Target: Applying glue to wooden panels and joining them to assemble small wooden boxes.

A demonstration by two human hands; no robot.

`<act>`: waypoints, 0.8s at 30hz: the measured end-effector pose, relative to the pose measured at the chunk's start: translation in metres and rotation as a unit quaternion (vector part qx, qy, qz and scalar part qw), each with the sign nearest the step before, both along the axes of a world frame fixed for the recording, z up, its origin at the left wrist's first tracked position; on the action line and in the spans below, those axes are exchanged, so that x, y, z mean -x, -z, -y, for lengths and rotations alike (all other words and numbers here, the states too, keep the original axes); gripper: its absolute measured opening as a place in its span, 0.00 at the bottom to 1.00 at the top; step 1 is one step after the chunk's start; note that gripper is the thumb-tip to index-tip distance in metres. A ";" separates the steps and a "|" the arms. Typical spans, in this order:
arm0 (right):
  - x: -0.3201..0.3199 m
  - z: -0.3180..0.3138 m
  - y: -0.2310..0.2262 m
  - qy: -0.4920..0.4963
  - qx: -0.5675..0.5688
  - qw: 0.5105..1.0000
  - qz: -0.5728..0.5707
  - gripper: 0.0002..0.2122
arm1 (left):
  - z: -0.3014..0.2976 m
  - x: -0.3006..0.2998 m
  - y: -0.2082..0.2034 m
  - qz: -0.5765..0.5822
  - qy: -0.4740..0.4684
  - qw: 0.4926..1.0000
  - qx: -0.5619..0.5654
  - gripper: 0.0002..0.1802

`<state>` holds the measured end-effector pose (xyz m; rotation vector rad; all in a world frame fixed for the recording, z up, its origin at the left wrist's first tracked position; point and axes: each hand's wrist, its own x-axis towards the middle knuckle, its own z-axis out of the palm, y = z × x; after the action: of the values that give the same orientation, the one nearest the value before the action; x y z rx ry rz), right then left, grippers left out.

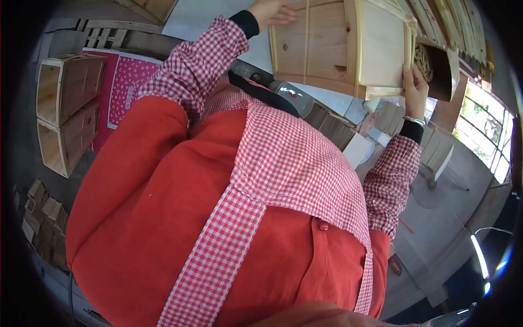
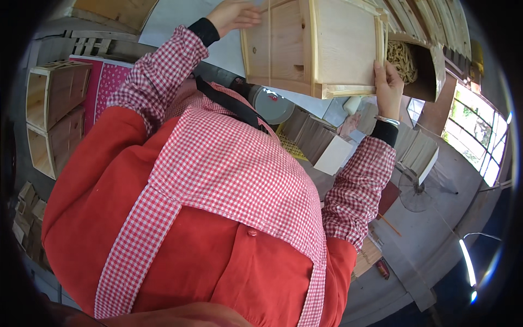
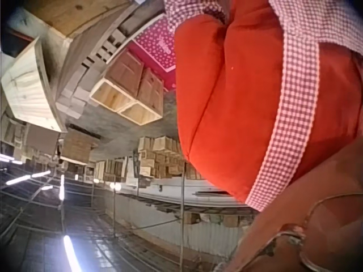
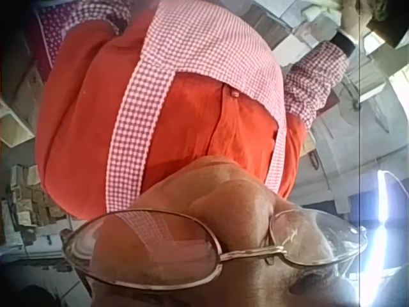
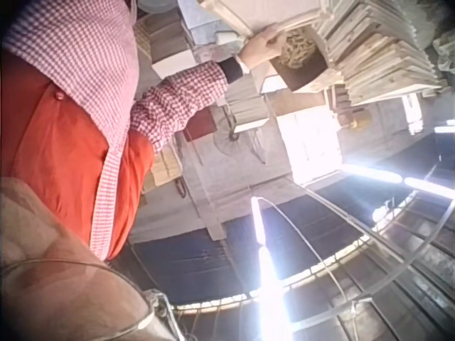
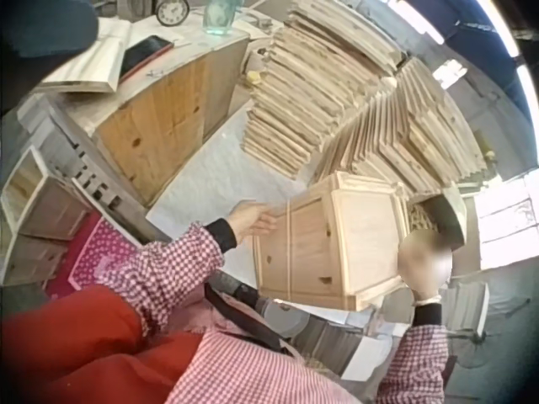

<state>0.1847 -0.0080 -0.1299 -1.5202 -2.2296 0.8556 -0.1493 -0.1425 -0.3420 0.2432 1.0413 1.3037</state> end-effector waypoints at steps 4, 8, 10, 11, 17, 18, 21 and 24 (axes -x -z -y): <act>0.005 0.004 0.005 -0.003 -0.021 1.000 0.013 0.15 | 0.032 -0.013 -0.063 -0.099 0.026 0.995 -0.006 0.20; -0.005 -0.002 0.003 -0.004 -0.078 0.995 0.058 0.18 | 0.033 -0.062 -0.147 -0.057 0.121 0.990 -0.047 0.19; -0.001 -0.005 0.005 -0.011 -0.125 0.989 0.077 0.20 | 0.023 -0.082 -0.156 -0.219 0.017 0.952 -0.213 0.18; 0.003 -0.006 0.005 -0.023 -0.131 0.985 0.109 0.21 | 0.020 -0.087 -0.160 -0.292 -0.036 0.909 -0.297 0.17; 0.022 0.006 -0.016 -0.010 -0.099 0.990 0.100 0.20 | -0.018 -0.042 -0.168 -0.198 0.082 0.969 -0.125 0.17; 0.030 0.016 -0.024 0.004 -0.079 0.996 0.051 0.16 | -0.016 -0.038 -0.176 -0.208 0.096 0.966 -0.121 0.17; 0.029 0.019 -0.017 0.039 -0.045 0.997 -0.053 0.11 | -0.024 -0.027 -0.186 -0.237 0.090 0.954 -0.159 0.18; 0.013 -0.001 0.036 0.028 -0.078 0.992 -0.100 0.14 | -0.040 -0.011 -0.152 -0.216 0.136 0.966 -0.051 0.22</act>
<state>0.1720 -0.0071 -0.1658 -1.3566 -2.0491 0.7606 -0.1381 -0.1021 -0.1900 0.7492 1.2542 1.0760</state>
